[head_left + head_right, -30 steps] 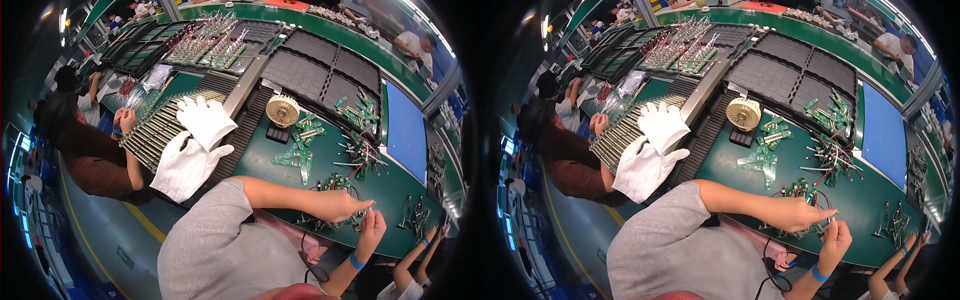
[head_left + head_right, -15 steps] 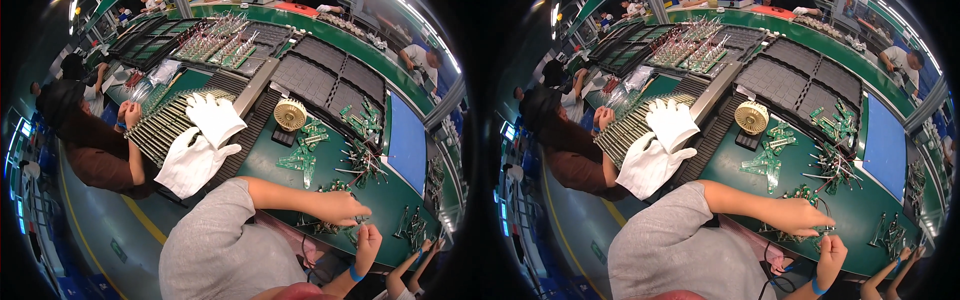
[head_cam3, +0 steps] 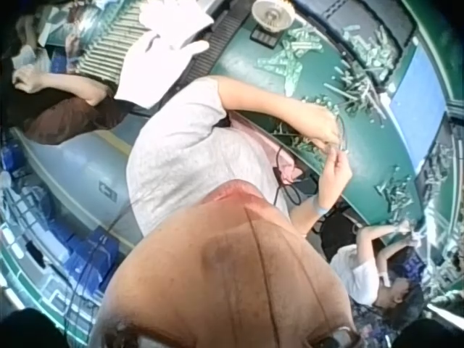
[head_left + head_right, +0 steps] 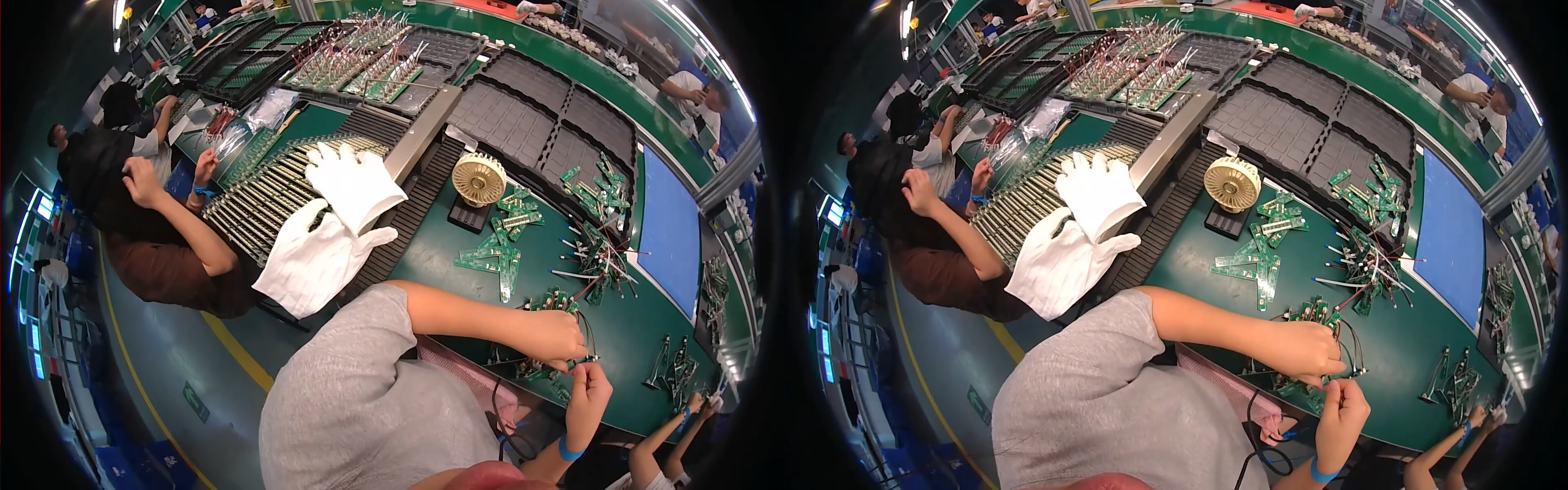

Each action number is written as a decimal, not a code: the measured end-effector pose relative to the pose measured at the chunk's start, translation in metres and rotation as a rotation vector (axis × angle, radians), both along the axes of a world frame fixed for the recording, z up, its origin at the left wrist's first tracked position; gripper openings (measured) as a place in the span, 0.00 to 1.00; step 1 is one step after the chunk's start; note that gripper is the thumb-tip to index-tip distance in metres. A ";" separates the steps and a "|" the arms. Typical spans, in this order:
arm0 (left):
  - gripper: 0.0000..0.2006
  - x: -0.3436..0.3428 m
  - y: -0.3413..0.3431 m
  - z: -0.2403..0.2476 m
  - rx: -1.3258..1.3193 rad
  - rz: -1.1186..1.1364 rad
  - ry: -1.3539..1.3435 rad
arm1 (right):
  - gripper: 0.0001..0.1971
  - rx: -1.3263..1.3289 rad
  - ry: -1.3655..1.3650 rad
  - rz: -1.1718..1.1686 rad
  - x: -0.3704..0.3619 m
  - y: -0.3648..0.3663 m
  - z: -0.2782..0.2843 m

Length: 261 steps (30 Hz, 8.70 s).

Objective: The person plugs wires and connectors into small printed circuit boards by hand on an assembly line.

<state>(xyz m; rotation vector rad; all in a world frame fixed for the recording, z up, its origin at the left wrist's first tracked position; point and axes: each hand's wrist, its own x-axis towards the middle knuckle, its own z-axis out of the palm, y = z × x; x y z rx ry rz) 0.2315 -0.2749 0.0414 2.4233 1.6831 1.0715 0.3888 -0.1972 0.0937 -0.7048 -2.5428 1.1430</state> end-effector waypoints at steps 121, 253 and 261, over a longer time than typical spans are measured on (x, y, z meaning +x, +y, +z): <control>0.06 -0.002 0.004 0.015 -0.451 -0.113 -1.167 | 0.07 -0.377 0.233 0.034 -0.013 0.019 -0.021; 0.13 -0.037 -0.014 0.049 0.152 0.156 -0.607 | 0.09 -0.511 0.474 0.098 -0.065 0.034 0.025; 0.17 -0.033 -0.014 0.045 0.286 0.210 -0.361 | 0.10 -0.394 0.493 0.036 -0.068 0.032 0.023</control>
